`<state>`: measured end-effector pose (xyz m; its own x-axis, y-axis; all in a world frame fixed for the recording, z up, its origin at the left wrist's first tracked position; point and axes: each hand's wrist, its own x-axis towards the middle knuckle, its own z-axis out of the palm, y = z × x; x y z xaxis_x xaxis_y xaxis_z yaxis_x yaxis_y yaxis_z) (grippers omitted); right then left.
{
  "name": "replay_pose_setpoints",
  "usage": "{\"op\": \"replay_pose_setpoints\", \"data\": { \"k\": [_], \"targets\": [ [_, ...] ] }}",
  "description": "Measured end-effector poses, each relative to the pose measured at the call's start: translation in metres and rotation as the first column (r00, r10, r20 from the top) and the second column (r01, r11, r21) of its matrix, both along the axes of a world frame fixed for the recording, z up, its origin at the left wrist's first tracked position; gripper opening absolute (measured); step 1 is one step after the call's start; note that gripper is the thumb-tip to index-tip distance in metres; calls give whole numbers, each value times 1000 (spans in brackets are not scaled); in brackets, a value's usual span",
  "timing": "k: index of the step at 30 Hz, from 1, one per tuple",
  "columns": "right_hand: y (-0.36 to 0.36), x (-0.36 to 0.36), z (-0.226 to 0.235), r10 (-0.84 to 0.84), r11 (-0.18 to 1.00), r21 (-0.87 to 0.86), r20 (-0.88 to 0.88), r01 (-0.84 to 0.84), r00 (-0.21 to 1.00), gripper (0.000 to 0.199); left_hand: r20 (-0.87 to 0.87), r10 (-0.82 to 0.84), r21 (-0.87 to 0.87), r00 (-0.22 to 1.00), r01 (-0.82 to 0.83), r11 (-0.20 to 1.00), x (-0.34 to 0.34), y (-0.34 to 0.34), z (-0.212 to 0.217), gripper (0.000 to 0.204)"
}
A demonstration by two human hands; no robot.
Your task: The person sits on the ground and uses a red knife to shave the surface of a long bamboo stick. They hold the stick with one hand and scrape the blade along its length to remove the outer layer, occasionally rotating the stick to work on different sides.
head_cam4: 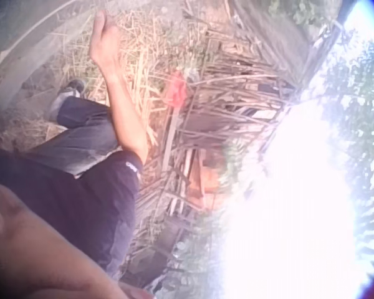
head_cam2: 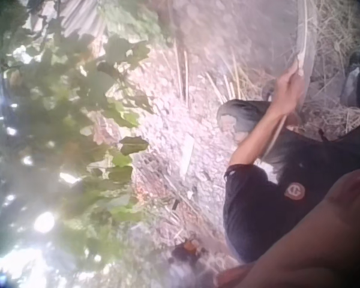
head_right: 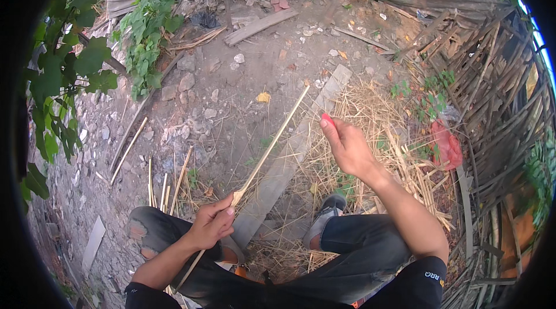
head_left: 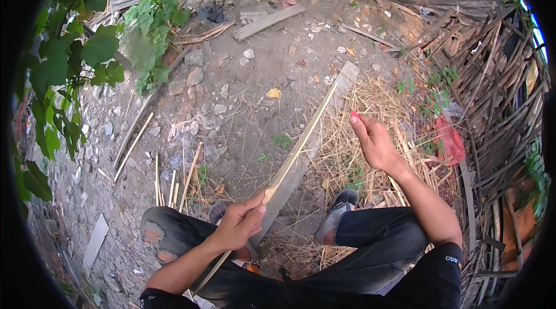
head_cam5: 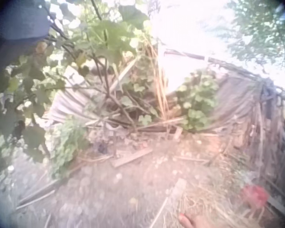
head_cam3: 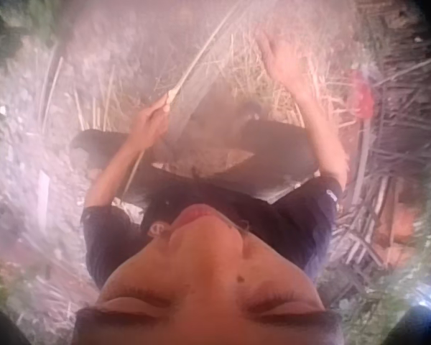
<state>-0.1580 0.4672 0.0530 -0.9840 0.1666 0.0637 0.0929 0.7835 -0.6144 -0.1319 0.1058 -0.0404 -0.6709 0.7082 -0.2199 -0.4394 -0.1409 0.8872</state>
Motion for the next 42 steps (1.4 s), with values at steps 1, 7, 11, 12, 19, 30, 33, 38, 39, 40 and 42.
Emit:
{"op": "replay_pose_setpoints", "data": {
  "k": [1, 7, 11, 12, 19, 30, 33, 38, 39, 40, 42],
  "targets": [
    [-17, 3, 5, 88, 996, -15, 37, -88, 995, 54, -27, 3, 11, 1000, -3, 1000, -1, 2, -1, 49],
    [-103, 32, 1, 464, 880, -9, 231, -475, 855, 43, -91, 46, -25, 995, -48, 999, -9, 22, 8, 44],
    [-103, 24, -11, 454, 881, 65, 170, -469, 875, 43, 19, 67, 30, 998, -68, 997, -14, 21, 10, 39],
    [-96, 14, -16, 413, 902, 53, 184, -429, 892, 49, 63, 57, 32, 996, -59, 998, -15, 17, 7, 41],
    [91, -39, -37, -371, 928, -13, -27, 371, 928, 65, 204, -206, 94, 957, 190, 977, 4, -4, 11, 47],
    [-87, 30, 21, 427, 904, -99, 249, -416, 869, 43, 416, -160, 156, 895, 103, 982, -16, 16, 38, 50],
    [-104, 28, 13, 457, 886, -80, 325, -457, 828, 44, 445, -111, 101, 889, 73, 992, -15, 18, 28, 48],
    [-98, 15, -6, 432, 882, 55, 303, -469, 849, 48, 435, -87, 101, 896, 47, 994, -21, 18, 31, 48],
    [-93, 11, -11, 420, 890, 75, 242, -449, 875, 46, 430, -94, 113, 898, 50, 992, -22, 18, 33, 47],
    [-87, 4, -17, 410, 897, 95, 180, -431, 894, 46, 414, -100, 114, 905, 58, 992, -23, 17, 34, 47],
    [-79, -4, -18, 377, 917, 97, 112, -388, 919, 46, 383, -114, 121, 917, 73, 990, -24, 14, 36, 48]
  ]
}}
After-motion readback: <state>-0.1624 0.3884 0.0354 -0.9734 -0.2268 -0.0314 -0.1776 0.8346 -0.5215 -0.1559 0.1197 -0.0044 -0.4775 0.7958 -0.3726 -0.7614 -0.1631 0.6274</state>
